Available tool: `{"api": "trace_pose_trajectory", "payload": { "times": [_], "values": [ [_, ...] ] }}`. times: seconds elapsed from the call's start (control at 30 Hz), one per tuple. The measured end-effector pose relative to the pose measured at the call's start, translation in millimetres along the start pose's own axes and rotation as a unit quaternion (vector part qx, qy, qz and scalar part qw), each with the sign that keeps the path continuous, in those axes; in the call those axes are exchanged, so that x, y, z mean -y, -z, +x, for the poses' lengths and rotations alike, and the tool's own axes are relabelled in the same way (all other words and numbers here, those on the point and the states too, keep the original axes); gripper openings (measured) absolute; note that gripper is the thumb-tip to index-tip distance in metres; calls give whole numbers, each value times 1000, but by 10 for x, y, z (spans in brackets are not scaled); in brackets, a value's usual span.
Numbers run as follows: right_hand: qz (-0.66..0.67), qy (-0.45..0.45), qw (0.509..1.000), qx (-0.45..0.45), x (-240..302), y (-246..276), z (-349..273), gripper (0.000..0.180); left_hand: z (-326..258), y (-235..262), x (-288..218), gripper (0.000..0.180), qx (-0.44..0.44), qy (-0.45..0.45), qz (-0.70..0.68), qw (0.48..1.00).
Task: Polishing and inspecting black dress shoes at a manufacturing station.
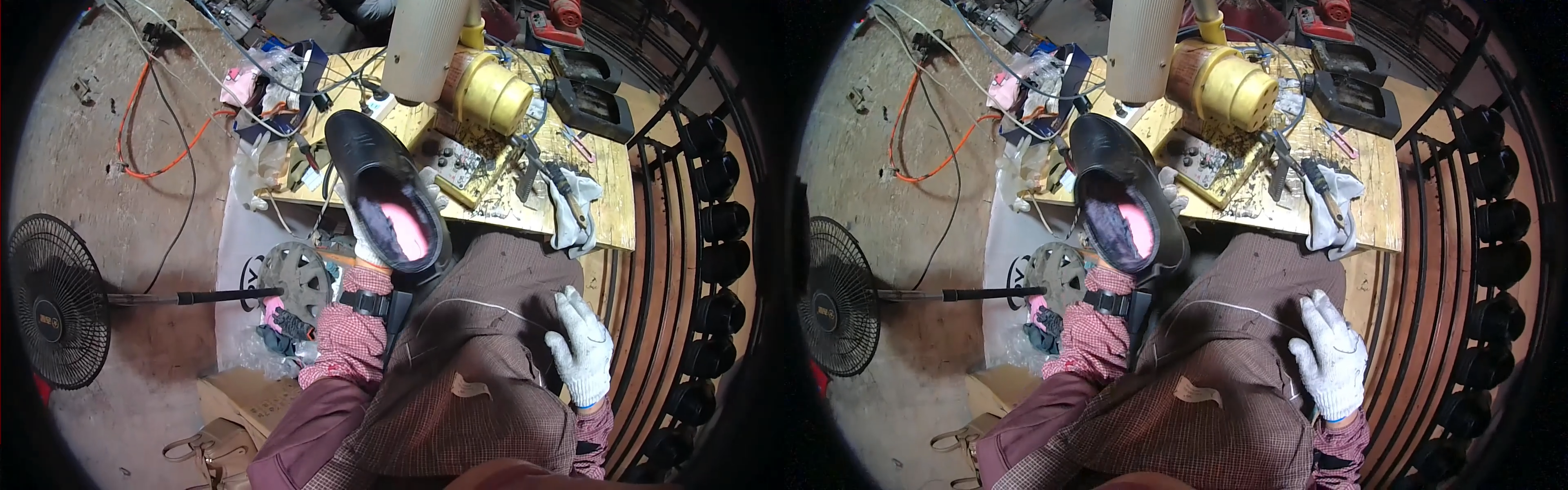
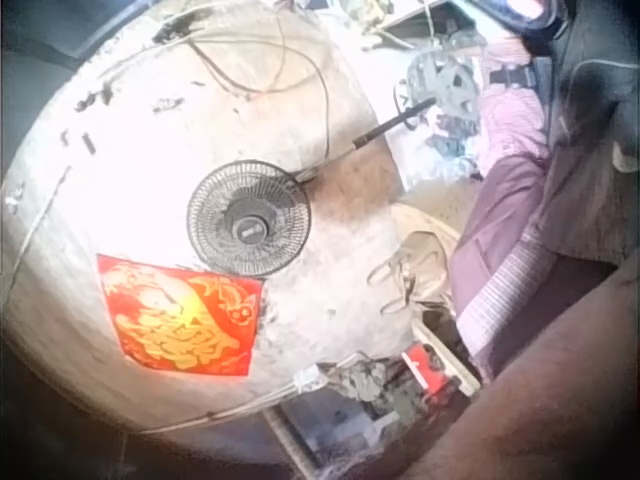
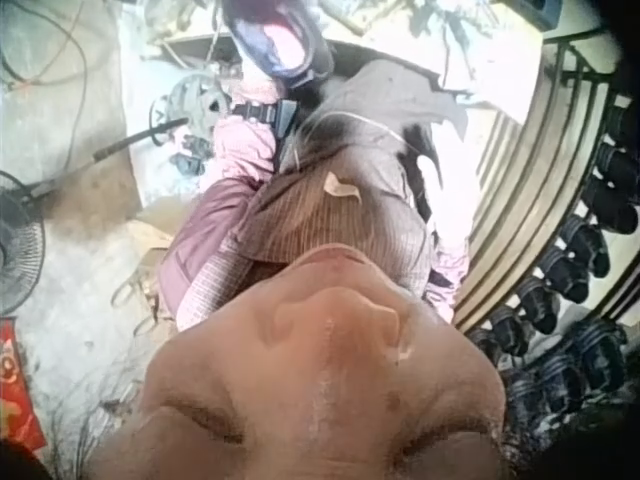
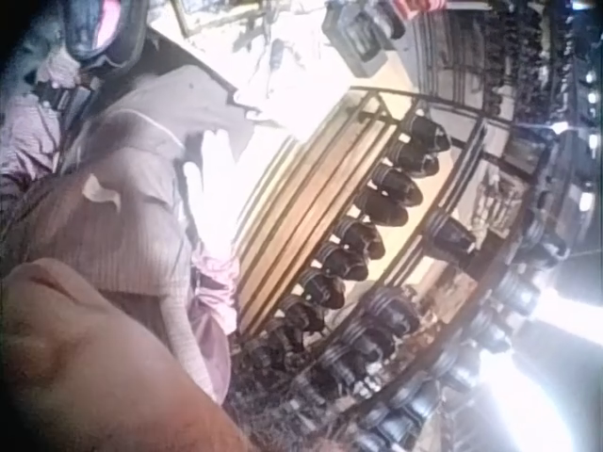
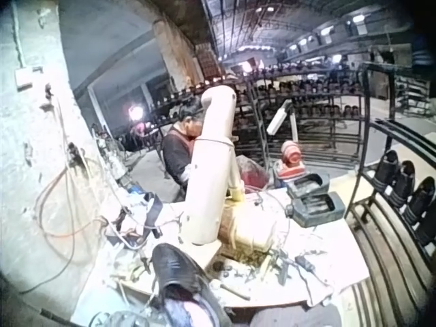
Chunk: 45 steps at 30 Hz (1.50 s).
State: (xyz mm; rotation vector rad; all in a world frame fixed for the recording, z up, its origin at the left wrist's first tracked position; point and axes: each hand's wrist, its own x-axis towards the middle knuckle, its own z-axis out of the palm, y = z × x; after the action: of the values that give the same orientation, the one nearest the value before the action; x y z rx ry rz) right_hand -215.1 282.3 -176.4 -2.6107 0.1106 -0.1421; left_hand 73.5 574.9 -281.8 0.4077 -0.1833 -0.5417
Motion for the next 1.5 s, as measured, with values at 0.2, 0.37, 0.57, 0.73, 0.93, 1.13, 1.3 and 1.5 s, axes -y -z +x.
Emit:
{"api": "trace_pose_trajectory", "payload": {
  "times": [0.2,0.37,0.57,0.73,0.93,1.13,1.3,1.5],
  "values": [
    [-11,3,1000,1,-85,-43,-8,56,259,-601,-173,81,-203,-114,158,960],
    [-24,13,1000,-2,-117,-17,108,55,688,-932,-405,111,-274,-233,315,878],
    [-24,57,998,8,-53,47,419,57,937,-1234,-448,129,-316,-230,361,847],
    [-61,132,989,-16,27,29,742,58,907,-1218,-452,126,-335,-229,296,865],
    [-79,346,927,-121,661,-97,1613,63,372,-1030,-232,122,-259,-169,262,914],
    [-125,378,917,24,964,-264,1611,28,-15,-1056,-90,108,-204,-196,431,857],
    [-90,194,887,409,134,-221,825,17,-8,-1009,-495,87,-233,-174,248,924],
    [93,65,984,137,-179,-172,311,23,-54,-602,-343,90,-179,-142,154,961]
  ]
}}
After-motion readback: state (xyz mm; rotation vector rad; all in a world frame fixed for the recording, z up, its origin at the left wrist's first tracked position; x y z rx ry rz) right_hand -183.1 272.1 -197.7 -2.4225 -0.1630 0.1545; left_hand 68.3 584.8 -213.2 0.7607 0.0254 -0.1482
